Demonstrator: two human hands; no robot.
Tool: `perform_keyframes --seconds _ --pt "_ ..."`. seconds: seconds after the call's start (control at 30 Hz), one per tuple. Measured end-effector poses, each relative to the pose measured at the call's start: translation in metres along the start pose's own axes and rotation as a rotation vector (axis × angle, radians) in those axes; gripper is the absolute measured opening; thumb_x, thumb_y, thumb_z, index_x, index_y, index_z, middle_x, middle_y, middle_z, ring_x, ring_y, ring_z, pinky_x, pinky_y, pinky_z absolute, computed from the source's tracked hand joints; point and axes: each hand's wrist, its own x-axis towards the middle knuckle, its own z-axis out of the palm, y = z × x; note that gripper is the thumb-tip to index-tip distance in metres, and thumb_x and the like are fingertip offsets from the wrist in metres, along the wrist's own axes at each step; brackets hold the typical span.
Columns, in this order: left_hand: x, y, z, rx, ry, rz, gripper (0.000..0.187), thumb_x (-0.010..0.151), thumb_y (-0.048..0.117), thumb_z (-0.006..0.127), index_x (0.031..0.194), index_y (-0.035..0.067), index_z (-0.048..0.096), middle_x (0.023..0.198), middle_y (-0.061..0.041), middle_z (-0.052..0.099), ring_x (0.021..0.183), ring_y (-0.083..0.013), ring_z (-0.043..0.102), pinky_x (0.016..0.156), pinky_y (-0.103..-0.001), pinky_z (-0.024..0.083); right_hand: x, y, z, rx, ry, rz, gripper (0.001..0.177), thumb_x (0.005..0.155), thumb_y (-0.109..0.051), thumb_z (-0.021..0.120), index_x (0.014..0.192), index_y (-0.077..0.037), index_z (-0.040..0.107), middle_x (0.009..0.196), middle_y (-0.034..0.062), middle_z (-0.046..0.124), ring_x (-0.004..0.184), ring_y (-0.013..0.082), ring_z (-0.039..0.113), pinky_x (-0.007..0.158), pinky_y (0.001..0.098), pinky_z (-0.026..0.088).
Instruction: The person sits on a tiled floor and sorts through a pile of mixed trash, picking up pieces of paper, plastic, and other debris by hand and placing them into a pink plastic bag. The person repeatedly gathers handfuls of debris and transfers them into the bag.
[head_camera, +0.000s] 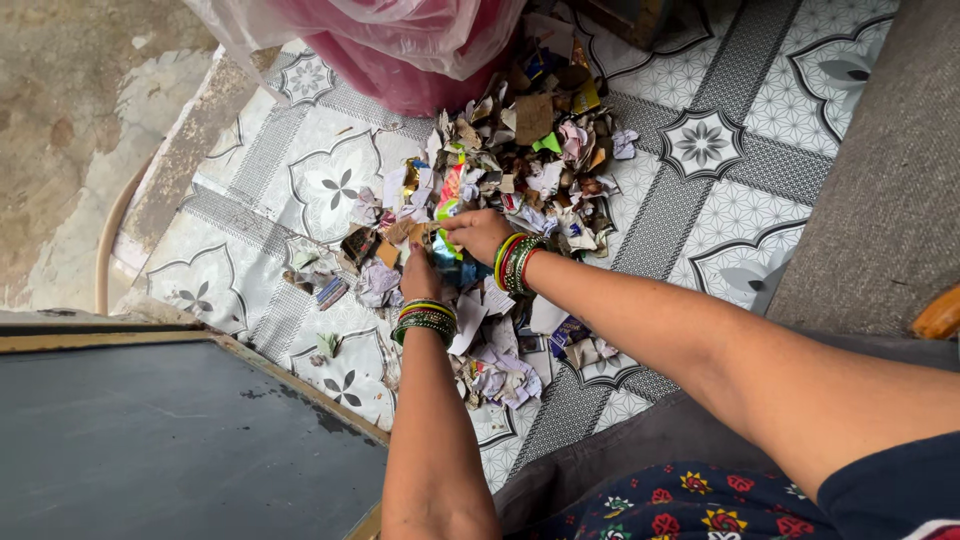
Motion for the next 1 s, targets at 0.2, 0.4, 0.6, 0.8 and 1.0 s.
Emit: perform_keyframes --seconds 0.2,0.4,0.6,0.8,1.0 --pt "-0.001 0.083 -0.071 -1.318 0.064 -0.93 0.053 0.1 0.056 0.052 0.112 0.009 0.072 0.107 -0.002 0.073 0.095 -0.0163 0.063 0.078 -0.033 0.048 -0.017 -0.061 -0.004 0.282 -0.004 0.117 0.03 0.086 -0.023 0.075 0.112 -0.008 0.081 0.103 0.0036 0.078 0.09 0.0113 0.068 0.079 0.0274 0.055" --pt "0.009 0.128 -0.108 -1.889 0.094 -0.751 0.032 0.099 0.043 0.055 0.103 0.012 0.066 0.103 -0.006 0.07 0.098 -0.0224 0.066 0.081 -0.039 0.055 -0.057 -0.123 -0.001 0.691 -0.143 0.23 0.021 0.084 -0.02 0.076 0.098 -0.003 0.078 0.088 0.0065 0.072 0.079 0.0166 0.068 0.071 0.0328 0.056" --pt "0.027 0.156 -0.148 -2.067 0.206 -0.582 0.023 0.102 0.028 0.061 0.107 0.006 0.064 0.104 -0.01 0.07 0.099 -0.0259 0.068 0.088 -0.043 0.06 -0.049 -0.151 0.005 0.951 -0.165 0.22 0.015 0.086 -0.018 0.073 0.087 -0.002 0.073 0.085 0.0071 0.072 0.075 0.0171 0.068 0.074 0.0322 0.06" --pt "0.038 0.225 -0.222 -1.887 0.335 -0.42 0.025 0.095 0.004 0.055 0.119 0.006 0.06 0.105 -0.013 0.073 0.099 -0.0254 0.072 0.085 -0.037 0.064 -0.033 -0.188 -0.006 1.15 -0.08 0.176 0.009 0.089 -0.017 0.072 0.091 -0.009 0.068 0.075 -0.0003 0.062 0.065 0.0156 0.062 0.066 0.0331 0.057" --pt "0.055 0.261 -0.239 -1.658 0.453 -0.039 0.023 0.096 -0.004 0.064 0.119 -0.004 0.067 0.111 -0.014 0.073 0.092 -0.0185 0.071 0.081 -0.031 0.06 -0.036 -0.236 -0.024 1.059 -0.108 0.077 0.005 0.09 -0.015 0.067 0.094 -0.013 0.068 0.078 -0.0006 0.065 0.067 0.0152 0.062 0.065 0.0332 0.057"
